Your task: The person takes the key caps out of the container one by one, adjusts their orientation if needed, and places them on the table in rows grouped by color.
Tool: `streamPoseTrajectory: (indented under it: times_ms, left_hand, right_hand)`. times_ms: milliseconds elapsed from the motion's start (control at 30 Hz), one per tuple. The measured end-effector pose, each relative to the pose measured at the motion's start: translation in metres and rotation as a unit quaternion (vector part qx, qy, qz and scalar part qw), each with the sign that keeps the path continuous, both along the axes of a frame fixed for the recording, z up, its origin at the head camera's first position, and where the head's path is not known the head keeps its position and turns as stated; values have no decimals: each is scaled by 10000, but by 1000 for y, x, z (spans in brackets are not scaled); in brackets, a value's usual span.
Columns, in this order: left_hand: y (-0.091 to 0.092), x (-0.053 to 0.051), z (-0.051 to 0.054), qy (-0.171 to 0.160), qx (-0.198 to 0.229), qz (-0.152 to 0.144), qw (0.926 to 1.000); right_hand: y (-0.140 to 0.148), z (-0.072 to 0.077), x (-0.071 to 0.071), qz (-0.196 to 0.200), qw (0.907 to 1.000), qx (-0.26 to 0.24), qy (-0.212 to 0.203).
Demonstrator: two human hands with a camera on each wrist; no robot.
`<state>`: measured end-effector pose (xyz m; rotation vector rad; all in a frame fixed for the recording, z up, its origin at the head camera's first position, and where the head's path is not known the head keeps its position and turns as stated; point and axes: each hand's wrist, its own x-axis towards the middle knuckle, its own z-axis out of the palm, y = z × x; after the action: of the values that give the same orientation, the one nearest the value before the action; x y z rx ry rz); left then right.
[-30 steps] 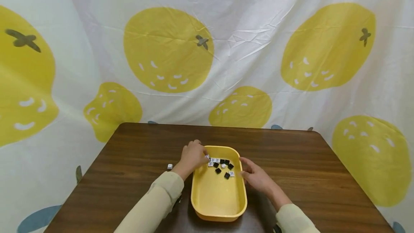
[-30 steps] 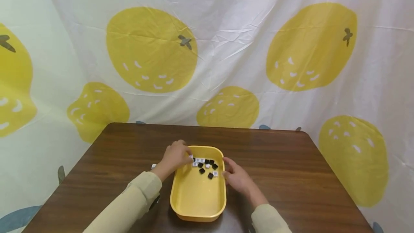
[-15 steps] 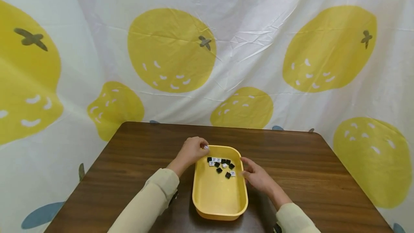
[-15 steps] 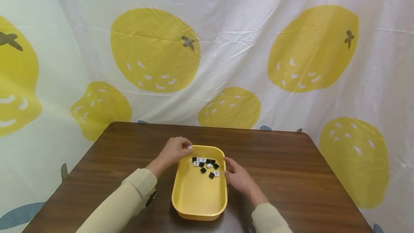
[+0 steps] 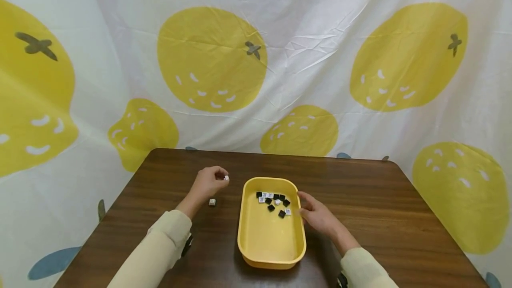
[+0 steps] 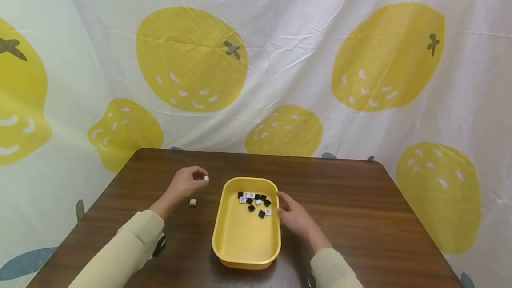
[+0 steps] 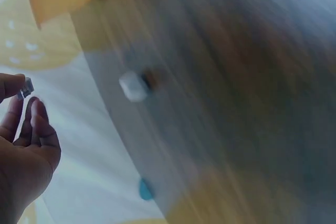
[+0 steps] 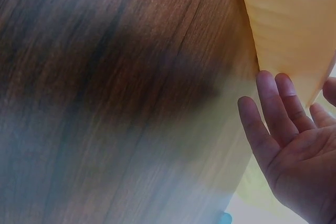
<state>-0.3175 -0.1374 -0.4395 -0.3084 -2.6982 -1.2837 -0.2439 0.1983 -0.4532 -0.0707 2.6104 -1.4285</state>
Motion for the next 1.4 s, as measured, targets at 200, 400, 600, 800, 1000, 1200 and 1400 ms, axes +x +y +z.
streamPoseTrajectory:
  times_ms: [200, 400, 600, 800, 1000, 1200, 1400]
  left_hand:
    - [-32, 3, -13, -191, -141, 210, 9995]
    - [-51, 7, -25, -346, -286, 192, 9988]
    - [-62, 13, -35, -693, -467, 17, 9965]
    - [-70, 15, -46, -882, -555, 0, 9946]
    - [-72, 15, -49, -841, -733, 39, 9937]
    - [-66, 16, -48, -778, -649, -119, 9948]
    - [-61, 16, -48, -820, -552, -127, 9950]
  right_hand:
    - [0, 0, 0, 30, 10000, -26, -10]
    - [0, -1, -1, 12, 10000, -64, 2]
    - [-1, -2, 0, 6, 9999, -122, -8]
    - [-1, 0, 0, 24, 9999, -104, -29]
    - [-2, 1, 1, 23, 9999, -107, 15]
    - [-3, 2, 0, -17, 9999, -115, -8]
    - [-2, 1, 1, -25, 9999, -95, -55]
